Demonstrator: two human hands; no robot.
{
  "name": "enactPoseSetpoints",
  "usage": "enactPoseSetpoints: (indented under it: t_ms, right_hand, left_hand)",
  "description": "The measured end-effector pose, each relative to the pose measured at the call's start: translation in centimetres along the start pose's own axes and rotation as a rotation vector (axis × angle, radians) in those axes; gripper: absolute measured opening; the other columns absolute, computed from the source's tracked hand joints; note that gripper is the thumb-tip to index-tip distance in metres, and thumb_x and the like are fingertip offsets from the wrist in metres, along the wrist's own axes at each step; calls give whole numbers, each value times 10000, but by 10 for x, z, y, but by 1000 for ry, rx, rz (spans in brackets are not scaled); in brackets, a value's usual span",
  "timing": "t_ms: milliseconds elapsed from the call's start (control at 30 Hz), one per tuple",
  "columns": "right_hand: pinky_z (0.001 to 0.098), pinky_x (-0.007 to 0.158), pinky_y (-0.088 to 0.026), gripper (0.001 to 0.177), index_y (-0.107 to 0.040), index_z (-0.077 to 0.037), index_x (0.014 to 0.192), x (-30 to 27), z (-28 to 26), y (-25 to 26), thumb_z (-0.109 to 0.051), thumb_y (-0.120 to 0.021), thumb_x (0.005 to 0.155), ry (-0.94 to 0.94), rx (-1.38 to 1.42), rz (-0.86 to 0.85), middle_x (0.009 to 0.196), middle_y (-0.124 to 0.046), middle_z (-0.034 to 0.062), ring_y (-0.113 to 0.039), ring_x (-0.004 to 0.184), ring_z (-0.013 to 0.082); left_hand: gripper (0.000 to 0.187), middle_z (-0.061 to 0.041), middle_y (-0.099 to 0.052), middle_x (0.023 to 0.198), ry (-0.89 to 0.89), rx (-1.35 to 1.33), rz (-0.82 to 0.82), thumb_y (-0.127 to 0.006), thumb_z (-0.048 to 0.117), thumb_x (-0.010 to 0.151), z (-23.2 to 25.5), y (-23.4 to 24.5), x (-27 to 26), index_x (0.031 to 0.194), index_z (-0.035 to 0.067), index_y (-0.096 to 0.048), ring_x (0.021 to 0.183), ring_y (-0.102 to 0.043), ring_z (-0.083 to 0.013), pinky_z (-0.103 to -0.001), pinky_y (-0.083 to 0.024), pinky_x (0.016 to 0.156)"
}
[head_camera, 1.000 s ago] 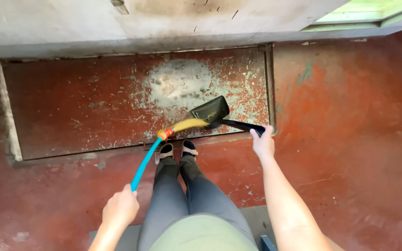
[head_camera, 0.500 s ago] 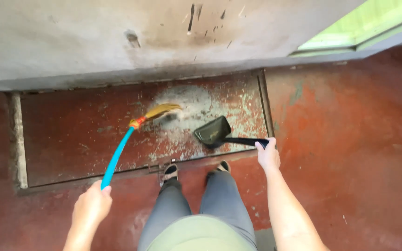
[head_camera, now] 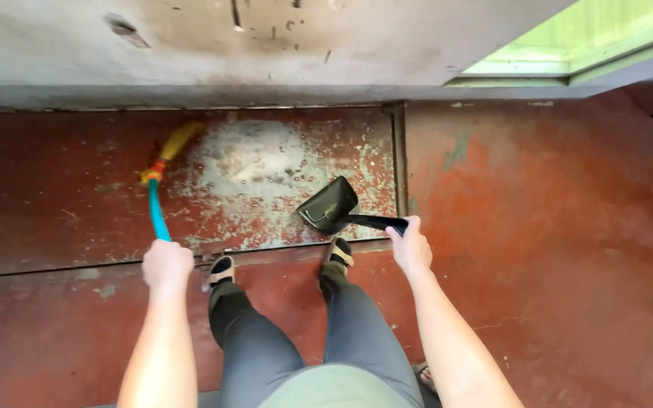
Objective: Sweeping the gym floor using a broom and a dustpan.
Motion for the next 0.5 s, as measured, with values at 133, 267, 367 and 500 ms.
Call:
enactPoseSetpoints:
  t_ms: [133, 267, 367, 500]
  right_hand:
    - [524, 1053, -493, 453, -411, -238, 1375, 10, -2, 26, -470, -577, 1022, 92, -52, -35, 1301, -671, 252, -623, 1265, 439]
    - [503, 1050, -501, 454, -431, -284, 1365, 28, 12, 34, -480, -615, 999, 145, -55, -53, 1312, -679, 219, -630, 1264, 411]
    - [500, 1058, -497, 454, -426, -305, 1378, 39, 23, 37, -467, -616, 999, 151, -36, -53, 1322, -674, 223, -627, 1269, 413]
    - [503, 1071, -490, 446, -424, -311, 1398, 35, 37, 40, -450, -597, 1011, 144, 14, -47, 1332, -665, 234, -615, 1284, 419]
  left_hand:
    - [486, -278, -695, 1271, -10, 60, -114, -400, 196, 951, 47, -61, -75, 1312, -74, -581, 1219, -653, -457, -598, -522, 995]
    - [410, -299, -731, 1183, -186, 159, -206, -420, 213, 991, 52, -78, -151, 1258, -23, -623, 1185, -681, -474, -585, -539, 1009]
    - [426, -302, -738, 1171, -219, 225, -270, -414, 300, 1031, 30, -60, -208, 1345, 64, -578, 1191, -686, -474, -578, -546, 1023]
    - [503, -292, -738, 1236, -122, 257, -338, -407, 368, 1034, -14, -27, -260, 1494, 192, -511, 1249, -670, -464, -569, -542, 1065]
Point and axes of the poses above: each hand's wrist, its own x-axis towards the middle knuckle, its own y-axis out of the back of the hand, z = x × y, the point moved 10 cm from there along x, towards the middle knuckle
